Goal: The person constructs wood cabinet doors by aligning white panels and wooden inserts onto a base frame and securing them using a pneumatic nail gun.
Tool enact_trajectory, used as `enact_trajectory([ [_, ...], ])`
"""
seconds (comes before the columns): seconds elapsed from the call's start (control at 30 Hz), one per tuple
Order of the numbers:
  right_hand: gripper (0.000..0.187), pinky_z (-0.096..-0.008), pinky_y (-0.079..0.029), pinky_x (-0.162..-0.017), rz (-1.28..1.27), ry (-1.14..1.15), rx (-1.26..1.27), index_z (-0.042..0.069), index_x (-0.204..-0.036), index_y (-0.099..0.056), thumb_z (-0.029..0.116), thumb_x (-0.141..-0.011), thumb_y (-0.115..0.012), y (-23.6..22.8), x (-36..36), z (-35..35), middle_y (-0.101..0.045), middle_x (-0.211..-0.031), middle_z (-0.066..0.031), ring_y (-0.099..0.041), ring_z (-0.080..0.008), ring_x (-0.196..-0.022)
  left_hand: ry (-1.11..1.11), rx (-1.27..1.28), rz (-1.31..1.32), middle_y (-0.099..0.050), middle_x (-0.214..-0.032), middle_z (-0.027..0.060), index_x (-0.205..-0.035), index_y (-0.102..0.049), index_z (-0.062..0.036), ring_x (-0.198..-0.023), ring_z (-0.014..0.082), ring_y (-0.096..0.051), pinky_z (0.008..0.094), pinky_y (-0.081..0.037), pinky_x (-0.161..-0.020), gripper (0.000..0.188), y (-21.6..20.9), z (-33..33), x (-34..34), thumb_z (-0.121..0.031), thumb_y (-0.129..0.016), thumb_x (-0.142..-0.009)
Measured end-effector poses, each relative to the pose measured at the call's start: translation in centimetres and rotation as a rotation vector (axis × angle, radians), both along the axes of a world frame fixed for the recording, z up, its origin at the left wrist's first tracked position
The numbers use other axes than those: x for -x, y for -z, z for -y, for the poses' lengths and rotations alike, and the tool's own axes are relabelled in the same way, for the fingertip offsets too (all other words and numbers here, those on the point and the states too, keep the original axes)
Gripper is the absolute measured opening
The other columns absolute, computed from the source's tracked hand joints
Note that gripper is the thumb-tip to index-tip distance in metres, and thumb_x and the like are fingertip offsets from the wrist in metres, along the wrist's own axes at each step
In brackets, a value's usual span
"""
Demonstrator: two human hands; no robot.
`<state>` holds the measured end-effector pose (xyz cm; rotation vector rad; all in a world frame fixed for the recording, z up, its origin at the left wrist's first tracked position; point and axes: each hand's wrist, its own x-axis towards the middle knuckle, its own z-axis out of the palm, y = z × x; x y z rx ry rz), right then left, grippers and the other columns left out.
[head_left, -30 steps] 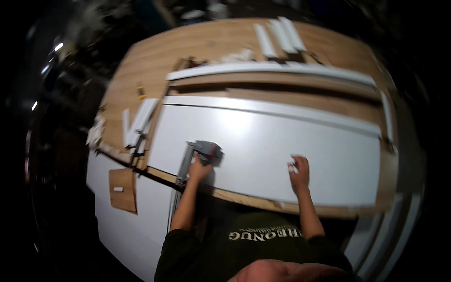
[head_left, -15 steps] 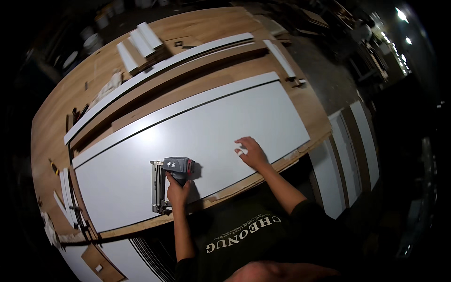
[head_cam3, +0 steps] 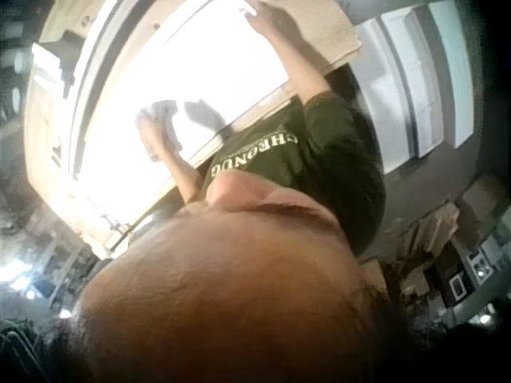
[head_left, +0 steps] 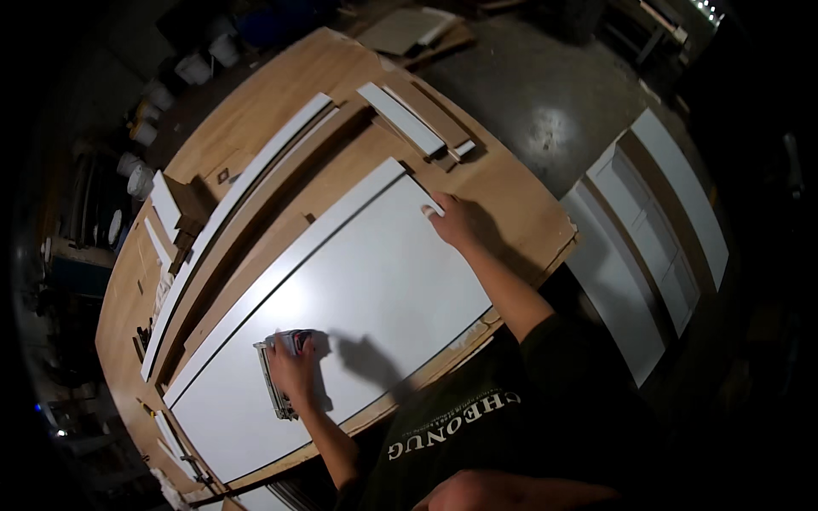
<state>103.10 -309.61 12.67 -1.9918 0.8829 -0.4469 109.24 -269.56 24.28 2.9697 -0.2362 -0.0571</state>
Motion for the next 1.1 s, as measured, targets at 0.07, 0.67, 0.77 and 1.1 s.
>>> enact_trajectory([
  [0.07,0.049,-0.0416,-0.041,-0.099,-0.085,-0.074,-0.08,0.004,-0.124,-0.054,0.035,-0.087,-0.061,-1.8,-0.8,2.3,-0.053,-0.129,-0.0175,-0.051,-0.0323,-0.119,0.187,0.155,-0.014,-0.058,-0.099,0.0164,-0.123,-0.056,-0.0053,-0.088,0.0343,-0.06,0.0428,-0.05,-0.075,0.067,-0.4,7.3,-0.7,-0.035,-0.08,-0.068],
  [0.67,0.045,-0.04,-0.045,-0.092,0.017,-0.263,-0.118,0.006,-0.13,-0.05,0.025,-0.089,-0.059,0.5,-9.1,6.9,-0.055,-0.125,-0.0159,-0.054,-0.0341,-0.11,0.607,0.11,-0.265,-0.058,-0.109,0.0137,-0.122,-0.057,-0.0061,-0.103,0.0324,-0.055,0.04,-0.047,-0.087,0.064,7.2,30.7,-15.2,-0.017,-0.08,-0.064],
  [0.77,0.05,-0.0416,-0.046,-0.091,-0.074,-0.301,-0.154,0.004,-0.132,-0.045,0.023,-0.088,-0.06,-1.0,-9.3,7.8,-0.055,-0.124,-0.0182,-0.054,-0.0365,-0.111,0.583,0.196,-0.266,-0.057,-0.11,0.0135,-0.121,-0.057,-0.0061,-0.104,0.0323,-0.054,0.0409,-0.046,-0.088,0.063,7.0,30.8,-14.8,-0.015,-0.08,-0.063],
  [1.1,0.07,-0.0414,-0.039,-0.102,-0.089,-0.43,-0.018,-0.002,-0.138,-0.035,0.024,-0.082,-0.068,-1.4,-10.1,9.1,-0.042,-0.136,-0.024,-0.043,-0.0377,-0.125,0.534,0.348,-0.26,-0.056,-0.101,0.0116,-0.117,-0.06,-0.005,-0.095,0.0293,-0.055,0.0386,-0.047,-0.083,0.065,8.8,30.2,-15.3,-0.012,-0.084,-0.058],
])
